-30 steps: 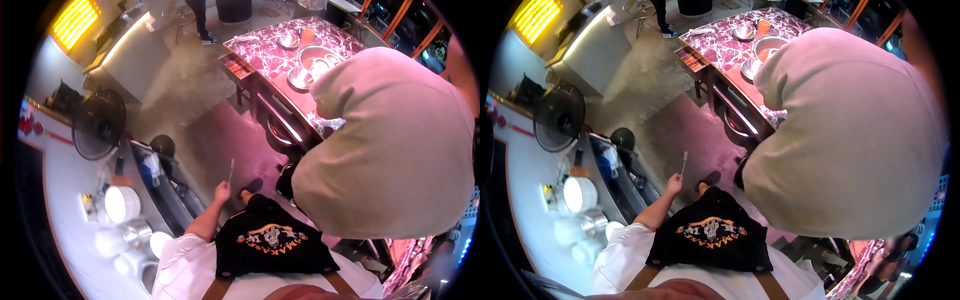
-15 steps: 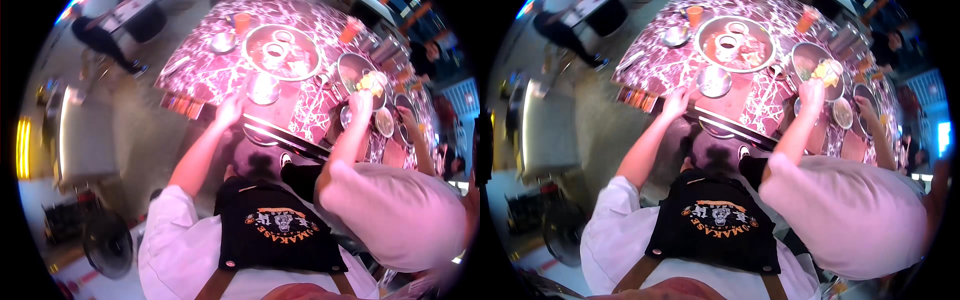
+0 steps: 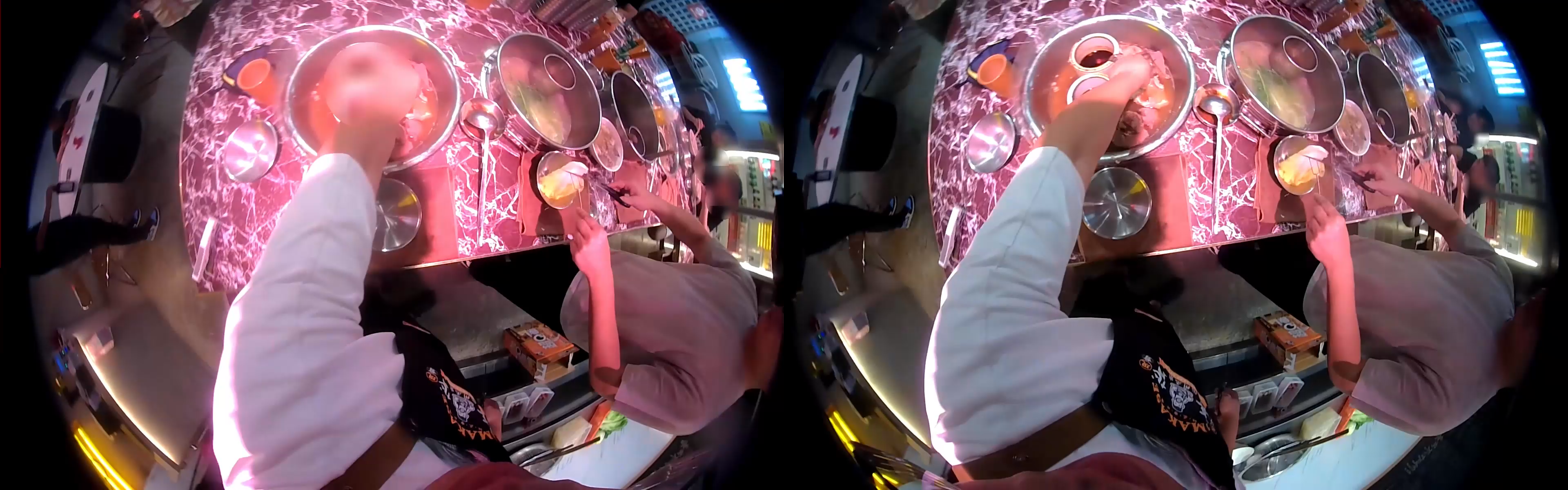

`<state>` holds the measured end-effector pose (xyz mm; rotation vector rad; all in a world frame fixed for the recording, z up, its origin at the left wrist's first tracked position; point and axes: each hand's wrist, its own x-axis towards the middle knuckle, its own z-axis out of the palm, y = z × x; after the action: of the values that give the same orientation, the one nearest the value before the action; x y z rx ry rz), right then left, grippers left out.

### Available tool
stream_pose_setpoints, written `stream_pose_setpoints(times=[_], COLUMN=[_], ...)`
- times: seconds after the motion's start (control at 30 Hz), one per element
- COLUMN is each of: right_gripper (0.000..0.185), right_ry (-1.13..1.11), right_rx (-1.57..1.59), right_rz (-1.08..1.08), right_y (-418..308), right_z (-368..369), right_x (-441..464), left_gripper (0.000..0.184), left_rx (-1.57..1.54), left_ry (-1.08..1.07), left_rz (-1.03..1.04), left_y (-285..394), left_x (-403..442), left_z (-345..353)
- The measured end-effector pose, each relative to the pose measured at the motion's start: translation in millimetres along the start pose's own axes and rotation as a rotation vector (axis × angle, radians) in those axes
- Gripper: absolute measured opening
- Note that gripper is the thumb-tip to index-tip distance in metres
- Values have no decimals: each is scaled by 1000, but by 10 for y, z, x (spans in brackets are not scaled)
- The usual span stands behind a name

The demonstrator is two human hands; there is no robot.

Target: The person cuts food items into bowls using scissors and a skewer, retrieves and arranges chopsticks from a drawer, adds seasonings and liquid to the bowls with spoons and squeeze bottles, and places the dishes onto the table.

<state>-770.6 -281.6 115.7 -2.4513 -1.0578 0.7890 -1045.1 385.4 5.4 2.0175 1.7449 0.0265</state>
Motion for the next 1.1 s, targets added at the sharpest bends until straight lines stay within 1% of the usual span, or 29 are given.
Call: stream_pose_setpoints(times=[0.07, 0.1, 0.17, 0.2, 0.23, 0.27, 0.3, 0.37, 0.4, 0.43, 0.5, 0.53, 0.57, 0.6, 0.63, 0.67, 0.7, 0.73, 0.77, 0.8, 0.87, 0.93, 0.97, 1.0, 1.03, 1.1], right_gripper=[31, 29, 25, 23, 24, 26, 29, 34, 39, 39, 43, 44, 46, 46, 47, 47, 48, 49, 49, 50, 51, 53, 54, 56, 57, 57], right_ry=[-15, -28, -52, -52, -85, -107, -118, -57, -13, -6, -45, -55, -65, -88, -122, -131, -139, -140, -136, -148, -167, -203, -220, -223, -266, -262], right_rx=[2, -4, -37, -56, 41, 132, 208, 269, 320, 315, 423, 472, 520, 489, 452, 447, 363, 283, 284, 259, 273, 306, 310, 311, 319, 267], right_rz=[262, 350, 398, 379, 542, 714, 884, 751, 608, 609, 662, 677, 693, 686, 668, 675, 594, 507, 500, 412, 316, 207, 162, 127, 140, -103], right_y=[532, 743, 1123, 1310, 927, 412, -206, 6, 160, 166, 169, 200, 241, 210, 244, 216, 299, 384, 227, 67, -114, -517, -515, -508, -544, -599], right_z=[474, 697, 1104, 1306, 1204, 1071, 914, 1054, 1075, 1086, 1108, 1123, 1141, 1139, 1077, 1061, 1076, 1089, 998, 875, 696, 448, 392, 344, 279, 194], right_x=[-1034, -1498, -2332, -2669, -2516, -2311, -2067, -2048, -1925, -1929, -1819, -1792, -1770, -1786, -1709, -1746, -1741, -1720, -1652, -1579, -1343, -1049, -932, -799, -637, -271], left_gripper=[26, 25, 24, 25, 26, 26, 26, 24, 21, 19, 14, 12, 7, 6, 9, 10, 8, 7, 6, 6, 9, 14, 16, 17, 17, 17], left_rx=[-132, -294, -783, -1032, -1174, -1011, -834, -494, -792, -739, -622, -607, -872, -1155, -1413, -1421, -1436, -1401, -1381, -1369, -1378, -1397, -1402, -1344, -1343, -1363], left_ry=[-31, -43, -75, -127, -182, -264, -330, -515, -258, -301, -395, -150, -127, -119, -122, -92, -67, -67, -73, -86, -81, -54, -31, -49, -30, 78], left_rz=[48, 109, 321, 441, 493, 147, -188, -44, 392, 285, 77, 265, 302, 353, 416, 537, 503, 386, 282, 187, 89, 35, 12, -100, -109, -40], left_y=[-68, -64, -202, -231, -269, -1, 141, -244, -484, -434, -352, -473, -560, -575, -591, -575, -521, -520, -457, -406, -343, -292, -217, -160, -141, -206], left_x=[82, 51, 21, -50, -169, -484, -610, -308, -452, -301, 18, 108, 170, 101, 28, -53, -123, -221, -260, -305, -418, -477, -593, -701, -805, -985], left_z=[250, 275, 531, 630, 682, 376, 247, 708, 787, 786, 819, 997, 1198, 1220, 1247, 1256, 1195, 1166, 1125, 1077, 1041, 1013, 874, 722, 668, 542])
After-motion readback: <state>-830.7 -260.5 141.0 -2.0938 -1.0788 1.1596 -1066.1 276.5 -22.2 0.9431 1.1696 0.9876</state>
